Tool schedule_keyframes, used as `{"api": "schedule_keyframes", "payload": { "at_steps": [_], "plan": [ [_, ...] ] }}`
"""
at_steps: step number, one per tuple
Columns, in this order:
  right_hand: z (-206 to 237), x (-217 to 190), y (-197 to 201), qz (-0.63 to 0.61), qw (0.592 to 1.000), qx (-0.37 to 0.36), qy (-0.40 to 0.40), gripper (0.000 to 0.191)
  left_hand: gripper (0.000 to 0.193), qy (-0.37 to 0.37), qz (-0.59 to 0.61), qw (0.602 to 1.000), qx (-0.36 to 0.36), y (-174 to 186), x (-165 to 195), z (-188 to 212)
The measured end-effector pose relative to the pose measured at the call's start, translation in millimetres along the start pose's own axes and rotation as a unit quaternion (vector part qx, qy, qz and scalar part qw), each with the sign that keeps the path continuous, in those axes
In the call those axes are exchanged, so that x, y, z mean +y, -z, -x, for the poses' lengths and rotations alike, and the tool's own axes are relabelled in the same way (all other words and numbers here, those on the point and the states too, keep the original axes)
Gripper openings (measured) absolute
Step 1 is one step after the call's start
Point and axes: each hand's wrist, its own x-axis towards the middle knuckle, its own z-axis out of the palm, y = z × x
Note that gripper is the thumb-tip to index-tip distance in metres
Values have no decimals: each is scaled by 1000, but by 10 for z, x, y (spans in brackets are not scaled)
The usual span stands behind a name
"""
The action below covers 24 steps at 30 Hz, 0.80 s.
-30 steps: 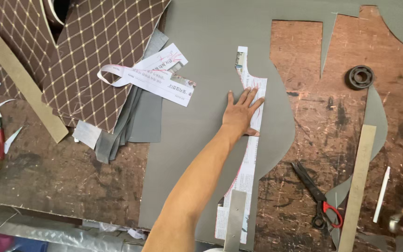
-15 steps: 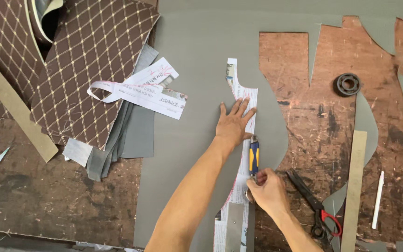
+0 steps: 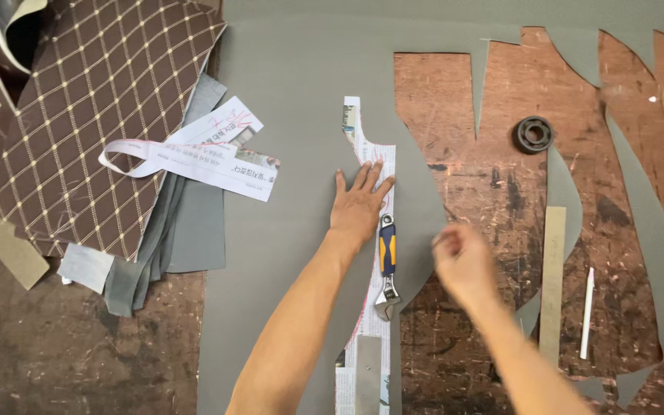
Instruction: The person uses a utility knife and a metal ruler to cut a long strip from a gray fabric sheet on a worktable. They repeatedly reposition the ruler, mark lines with a white pen, and make straight cuts along the marked lines. The cut strip is set aside, and the process is repeated to produce additional strips.
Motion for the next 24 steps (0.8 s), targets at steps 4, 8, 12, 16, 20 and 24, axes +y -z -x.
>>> {"api": "schedule_keyframes", "payload": {
  "at_steps": [4,8,12,16,20,24],
  "plan": [
    [-1047,291,688,224,963,137,56,47,57,2,3,1000,-9,29,1,-6],
    [-1835,606,1024,248,954,126,115,76,56,12,6,1000,-21,20,10,4],
    [-2171,847,1048,237,968,54,67,69,55,23,20,999,-14,-24,0,-14],
    [-2302,836,1065,234,971,41,42,71,55,26,49,998,14,-69,-15,-25],
    [-2318,666,1089,242,968,36,47,71,54,43,82,995,34,-90,1,9],
    [-2018,366,868,256,954,126,88,61,55,50,98,993,40,-88,6,23]
  ]
}}
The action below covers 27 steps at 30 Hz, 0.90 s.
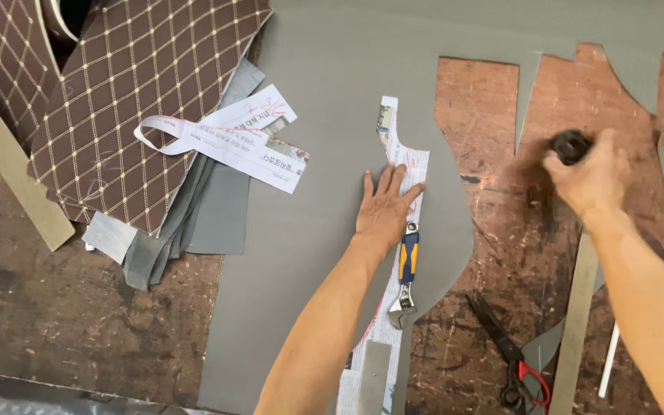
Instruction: The person uses a utility knife and a metal ruler to cut a long strip from a gray fabric sheet on a worktable. They repeatedly reposition the ruler, mark lines with a white pen, and make straight cuts along the marked lines. The cut strip is set aside, and the process is repeated to produce additional strips.
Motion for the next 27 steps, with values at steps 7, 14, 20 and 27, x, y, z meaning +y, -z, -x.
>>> {"api": "schedule_keyframes", "payload": {
  "at_steps": [7,14,20,27],
  "plan": [
    [637,-1156,-196,-206,942,-108,240,68,52,-27,12,999,42,-6,-40,37],
    [860,-1364,-202,-240,945,-45,218,76,53,-56,6,997,52,69,-6,59],
    [1633,-313,210,-245,968,-42,42,51,63,-33,25,998,49,80,23,86],
    [2801,1451,394,39,978,128,-158,59,75,-28,41,997,58,201,35,2]
  ]
}}
